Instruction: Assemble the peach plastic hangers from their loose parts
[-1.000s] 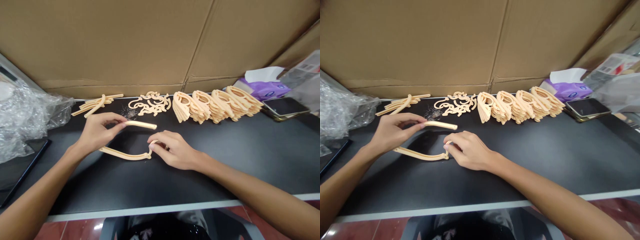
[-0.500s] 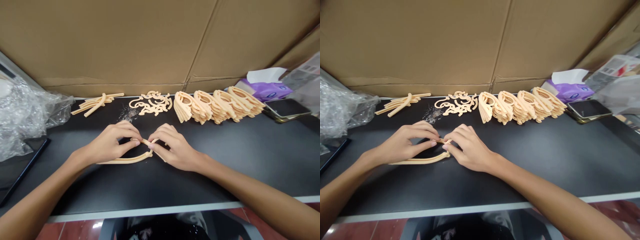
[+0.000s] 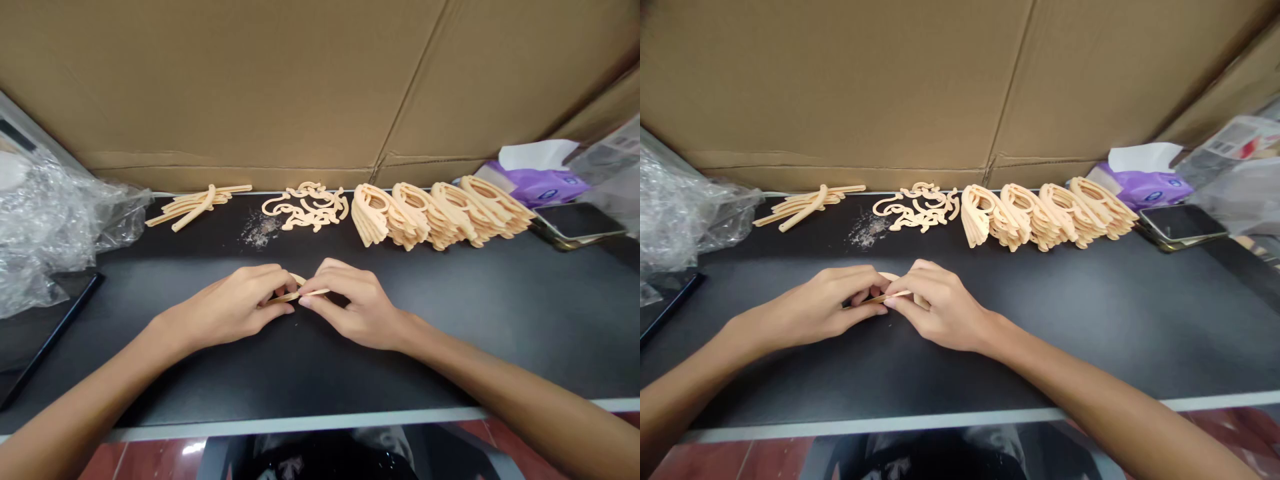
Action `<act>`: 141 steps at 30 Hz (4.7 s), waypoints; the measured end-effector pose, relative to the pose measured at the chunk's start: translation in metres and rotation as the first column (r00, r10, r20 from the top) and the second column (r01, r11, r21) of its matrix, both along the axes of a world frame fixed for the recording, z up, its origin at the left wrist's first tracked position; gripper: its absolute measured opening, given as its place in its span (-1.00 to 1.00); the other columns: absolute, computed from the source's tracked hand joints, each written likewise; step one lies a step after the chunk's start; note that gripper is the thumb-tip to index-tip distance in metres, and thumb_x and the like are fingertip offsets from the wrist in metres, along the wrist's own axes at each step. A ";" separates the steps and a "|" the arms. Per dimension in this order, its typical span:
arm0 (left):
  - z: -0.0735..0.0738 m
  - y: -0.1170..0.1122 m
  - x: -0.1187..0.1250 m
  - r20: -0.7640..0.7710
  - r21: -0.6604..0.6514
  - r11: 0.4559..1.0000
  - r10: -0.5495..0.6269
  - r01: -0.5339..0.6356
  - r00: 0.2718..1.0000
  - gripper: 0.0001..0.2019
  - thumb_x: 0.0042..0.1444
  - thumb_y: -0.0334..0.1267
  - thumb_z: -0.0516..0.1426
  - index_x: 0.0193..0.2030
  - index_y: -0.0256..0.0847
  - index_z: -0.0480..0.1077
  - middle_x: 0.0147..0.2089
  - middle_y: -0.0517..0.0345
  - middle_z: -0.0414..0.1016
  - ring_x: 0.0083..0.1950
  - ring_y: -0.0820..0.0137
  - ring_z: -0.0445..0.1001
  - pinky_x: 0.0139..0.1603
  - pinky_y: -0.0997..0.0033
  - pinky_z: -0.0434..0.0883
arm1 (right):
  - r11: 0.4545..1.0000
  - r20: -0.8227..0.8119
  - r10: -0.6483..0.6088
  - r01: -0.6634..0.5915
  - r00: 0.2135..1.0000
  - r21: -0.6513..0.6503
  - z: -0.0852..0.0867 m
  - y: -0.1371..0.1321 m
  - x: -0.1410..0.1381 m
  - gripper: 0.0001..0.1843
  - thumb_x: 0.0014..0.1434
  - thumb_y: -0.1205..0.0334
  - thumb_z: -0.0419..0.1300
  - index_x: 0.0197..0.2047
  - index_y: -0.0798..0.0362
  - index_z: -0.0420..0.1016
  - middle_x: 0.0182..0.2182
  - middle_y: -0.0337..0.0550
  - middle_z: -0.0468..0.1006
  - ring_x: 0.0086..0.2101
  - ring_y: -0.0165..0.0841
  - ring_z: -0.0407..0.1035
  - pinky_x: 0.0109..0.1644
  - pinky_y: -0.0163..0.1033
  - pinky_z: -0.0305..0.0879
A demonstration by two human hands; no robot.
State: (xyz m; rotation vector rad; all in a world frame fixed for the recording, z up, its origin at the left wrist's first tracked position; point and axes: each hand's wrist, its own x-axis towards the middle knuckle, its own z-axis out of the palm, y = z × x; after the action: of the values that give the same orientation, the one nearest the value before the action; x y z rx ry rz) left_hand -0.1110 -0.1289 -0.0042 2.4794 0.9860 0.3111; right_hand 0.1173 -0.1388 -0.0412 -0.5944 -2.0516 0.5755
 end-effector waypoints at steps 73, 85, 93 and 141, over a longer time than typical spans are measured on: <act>-0.034 0.015 0.002 0.253 0.313 0.950 -0.087 0.003 0.964 -0.79 0.32 -0.45 0.13 0.02 -0.24 0.53 -0.08 0.02 0.61 -0.12 0.40 0.57 -0.04 0.44 0.48 | 0.879 0.684 -0.436 0.111 0.585 0.464 0.019 0.011 0.028 -0.67 0.38 0.46 -0.03 -0.09 0.11 0.57 -0.26 -0.02 0.57 -0.23 -0.20 0.30 -0.10 -0.08 0.03; -0.032 0.014 0.005 0.277 0.392 0.917 -0.191 0.070 0.942 -0.73 0.26 -0.49 0.20 0.04 -0.17 0.56 -0.11 0.07 0.64 -0.15 0.42 0.60 -0.10 0.48 0.53 | 0.890 0.705 -0.407 0.078 0.580 0.450 0.021 0.011 0.025 -0.64 0.37 0.48 -0.03 -0.09 0.10 0.60 -0.29 -0.04 0.57 -0.24 -0.22 0.28 -0.10 -0.08 0.03; -0.035 0.018 0.003 0.245 0.447 0.886 -0.257 0.126 0.935 -0.75 0.26 -0.53 0.17 0.02 -0.26 0.55 -0.16 0.02 0.60 -0.17 0.39 0.58 -0.13 0.43 0.51 | 0.835 0.628 -0.461 0.068 0.627 0.545 0.018 0.010 0.026 -0.69 0.38 0.47 0.01 -0.15 0.11 0.60 -0.34 -0.08 0.55 -0.27 -0.24 0.25 -0.11 -0.09 0.02; -0.028 0.009 0.014 0.187 0.455 0.889 -0.147 0.047 0.971 -0.85 0.28 -0.47 0.16 -0.21 -0.29 0.58 -0.32 0.07 0.59 -0.35 0.43 0.50 -0.31 0.45 0.45 | 0.894 0.571 -0.357 0.095 0.739 0.437 -0.006 0.018 0.019 -0.63 0.45 0.32 0.01 -0.29 0.16 0.59 -0.38 -0.05 0.53 -0.30 -0.28 0.21 -0.18 -0.13 -0.06</act>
State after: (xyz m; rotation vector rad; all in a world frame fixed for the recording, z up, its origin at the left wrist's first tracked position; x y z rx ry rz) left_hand -0.0970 -0.1200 -0.0323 2.8096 0.7580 0.8431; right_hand 0.1364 -0.1205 -0.0476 -0.8764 -2.5779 -0.2384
